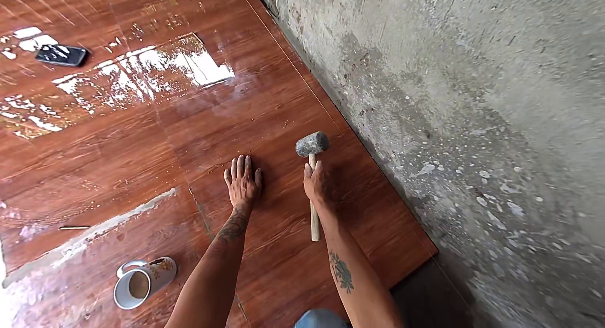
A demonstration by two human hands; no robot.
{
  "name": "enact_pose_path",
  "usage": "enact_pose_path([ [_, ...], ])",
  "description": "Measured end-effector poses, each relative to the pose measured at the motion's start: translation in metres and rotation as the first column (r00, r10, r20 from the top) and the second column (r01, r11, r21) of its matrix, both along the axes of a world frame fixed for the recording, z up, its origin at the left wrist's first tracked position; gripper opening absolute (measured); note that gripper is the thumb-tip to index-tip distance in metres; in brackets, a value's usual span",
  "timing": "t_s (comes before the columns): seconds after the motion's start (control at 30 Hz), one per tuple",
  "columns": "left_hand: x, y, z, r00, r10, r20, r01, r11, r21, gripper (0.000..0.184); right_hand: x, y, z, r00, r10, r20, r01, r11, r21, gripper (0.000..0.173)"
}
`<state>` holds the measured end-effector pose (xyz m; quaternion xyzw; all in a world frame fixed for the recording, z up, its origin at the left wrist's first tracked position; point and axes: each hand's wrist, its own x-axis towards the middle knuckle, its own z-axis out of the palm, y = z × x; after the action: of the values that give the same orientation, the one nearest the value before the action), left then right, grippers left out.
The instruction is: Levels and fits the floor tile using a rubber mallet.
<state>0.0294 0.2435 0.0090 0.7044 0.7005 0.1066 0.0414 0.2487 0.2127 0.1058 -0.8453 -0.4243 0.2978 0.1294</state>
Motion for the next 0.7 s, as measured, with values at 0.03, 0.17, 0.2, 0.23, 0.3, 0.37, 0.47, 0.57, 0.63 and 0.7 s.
enact_pose_path([
  [0.03, 0.001, 0.000, 0.001, 1.000, 0.001, -0.005, -0.001, 1.000, 0.000, 0.063, 0.002, -0.001, 0.001, 1.000, -0.011, 0.014, 0.011, 1.000, 0.029, 0.042],
  [0.17, 0.000, -0.001, -0.001, 1.000, -0.001, -0.016, 0.000, 1.000, -0.012, 0.064, 0.007, -0.011, -0.005, 0.998, -0.023, 0.051, 0.022, 1.000, 0.019, 0.046],
  [0.2, 0.000, -0.001, 0.000, 1.000, 0.000, -0.018, -0.001, 1.000, -0.015, 0.064, 0.011, -0.008, -0.002, 0.999, -0.019, 0.036, 0.019, 1.000, -0.012, 0.045],
  [0.23, 0.000, 0.000, 0.001, 1.000, 0.002, -0.019, -0.002, 1.000, -0.015, 0.064, 0.015, -0.003, 0.000, 1.000, -0.020, 0.023, 0.020, 1.000, -0.012, 0.044],
  [0.3, 0.002, 0.000, 0.000, 1.000, 0.002, -0.017, -0.003, 1.000, -0.019, 0.064, 0.020, 0.000, 0.003, 0.998, -0.042, 0.043, 0.041, 0.999, 0.029, 0.043],
  [0.37, 0.002, 0.001, -0.001, 1.000, 0.003, -0.017, -0.003, 1.000, -0.015, 0.065, 0.019, -0.001, -0.002, 0.996, -0.071, 0.060, 0.067, 0.996, 0.064, 0.045],
  [0.47, 0.000, 0.001, 0.001, 1.000, 0.000, -0.010, 0.000, 1.000, -0.029, 0.065, 0.026, 0.004, -0.002, 0.998, -0.054, 0.029, 0.053, 0.998, 0.022, 0.045],
  [0.57, 0.002, 0.002, 0.002, 1.000, 0.004, -0.010, -0.005, 0.999, -0.036, 0.065, 0.030, 0.010, 0.003, 0.993, -0.101, 0.062, 0.097, 0.993, 0.072, 0.045],
  [0.63, 0.001, 0.002, 0.001, 1.000, 0.010, -0.008, -0.010, 0.999, -0.034, 0.065, 0.030, 0.011, -0.007, 0.988, -0.138, 0.064, 0.133, 0.988, 0.081, 0.046],
  [0.7, 0.000, 0.001, 0.001, 1.000, 0.008, -0.007, -0.009, 0.999, -0.041, 0.065, 0.038, 0.016, -0.007, 0.992, -0.120, 0.041, 0.119, 0.993, 0.024, 0.046],
])
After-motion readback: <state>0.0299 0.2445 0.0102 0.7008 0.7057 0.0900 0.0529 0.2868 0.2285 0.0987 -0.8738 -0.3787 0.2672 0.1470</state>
